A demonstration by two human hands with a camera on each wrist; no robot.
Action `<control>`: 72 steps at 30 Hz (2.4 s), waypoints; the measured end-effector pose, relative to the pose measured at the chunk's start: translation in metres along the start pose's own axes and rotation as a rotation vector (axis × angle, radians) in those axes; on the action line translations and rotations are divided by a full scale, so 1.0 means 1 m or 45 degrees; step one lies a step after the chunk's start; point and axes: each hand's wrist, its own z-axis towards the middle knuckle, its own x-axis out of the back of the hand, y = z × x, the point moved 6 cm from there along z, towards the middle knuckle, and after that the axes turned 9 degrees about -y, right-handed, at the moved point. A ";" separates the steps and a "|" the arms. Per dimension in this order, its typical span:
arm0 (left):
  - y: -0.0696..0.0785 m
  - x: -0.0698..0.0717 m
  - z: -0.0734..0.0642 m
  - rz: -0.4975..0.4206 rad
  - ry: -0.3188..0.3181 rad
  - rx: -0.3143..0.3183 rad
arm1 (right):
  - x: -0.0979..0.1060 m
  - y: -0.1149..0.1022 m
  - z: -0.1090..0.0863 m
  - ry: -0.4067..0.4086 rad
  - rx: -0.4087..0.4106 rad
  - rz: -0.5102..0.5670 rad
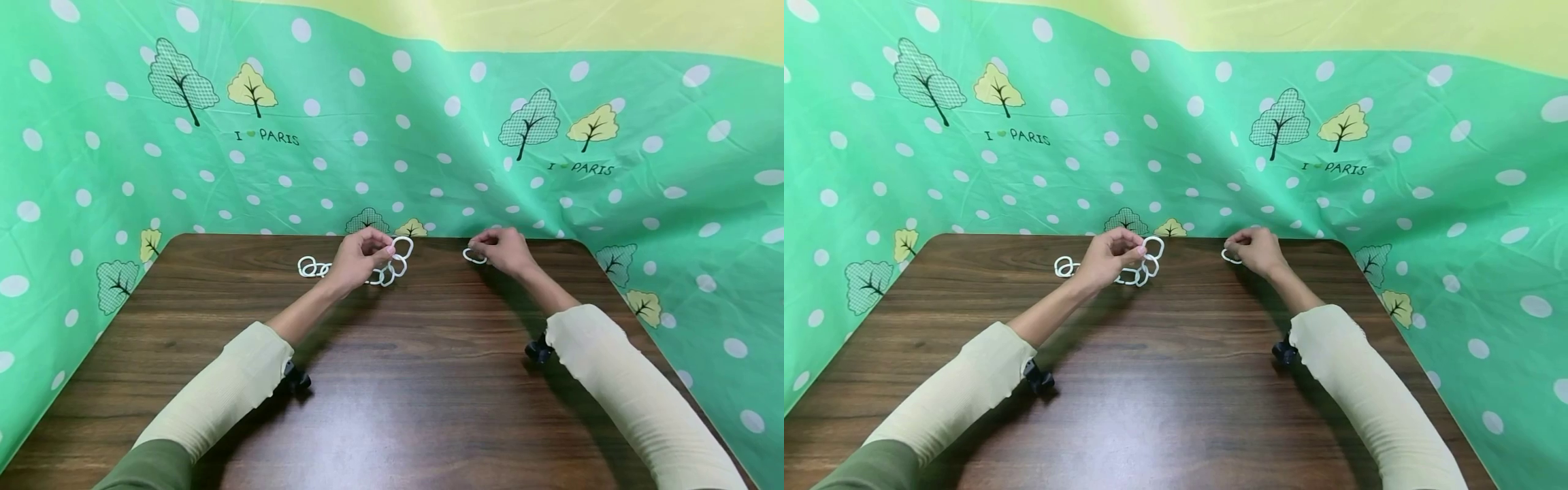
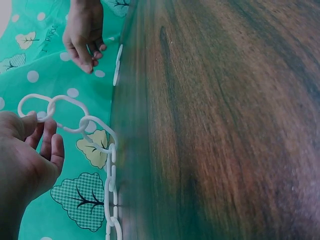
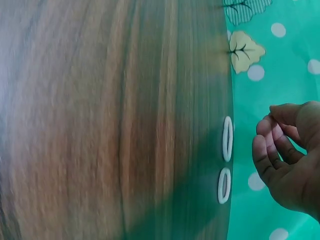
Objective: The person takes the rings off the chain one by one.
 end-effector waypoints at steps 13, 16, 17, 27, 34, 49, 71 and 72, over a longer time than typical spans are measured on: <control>0.000 -0.001 -0.001 -0.020 0.005 0.001 | -0.026 -0.034 0.001 -0.113 0.127 0.074; -0.001 -0.001 0.000 -0.020 0.009 0.003 | -0.030 -0.044 0.001 -0.123 0.158 0.090; -0.001 -0.001 0.000 -0.021 0.009 0.003 | -0.032 -0.047 0.001 -0.130 0.165 0.095; 0.000 -0.001 0.000 -0.020 0.004 -0.004 | -0.041 -0.078 -0.001 -0.193 0.236 0.129; -0.001 0.000 0.001 -0.016 -0.001 -0.009 | -0.040 -0.093 -0.001 -0.213 0.247 0.170; -0.002 -0.001 0.001 -0.026 0.007 -0.039 | -0.045 -0.123 -0.006 -0.297 0.372 0.328; -0.001 0.000 0.002 -0.048 0.015 -0.025 | -0.050 -0.134 -0.003 -0.259 0.445 0.176; -0.001 0.000 0.002 -0.049 0.016 -0.021 | -0.050 -0.135 -0.003 -0.258 0.442 0.175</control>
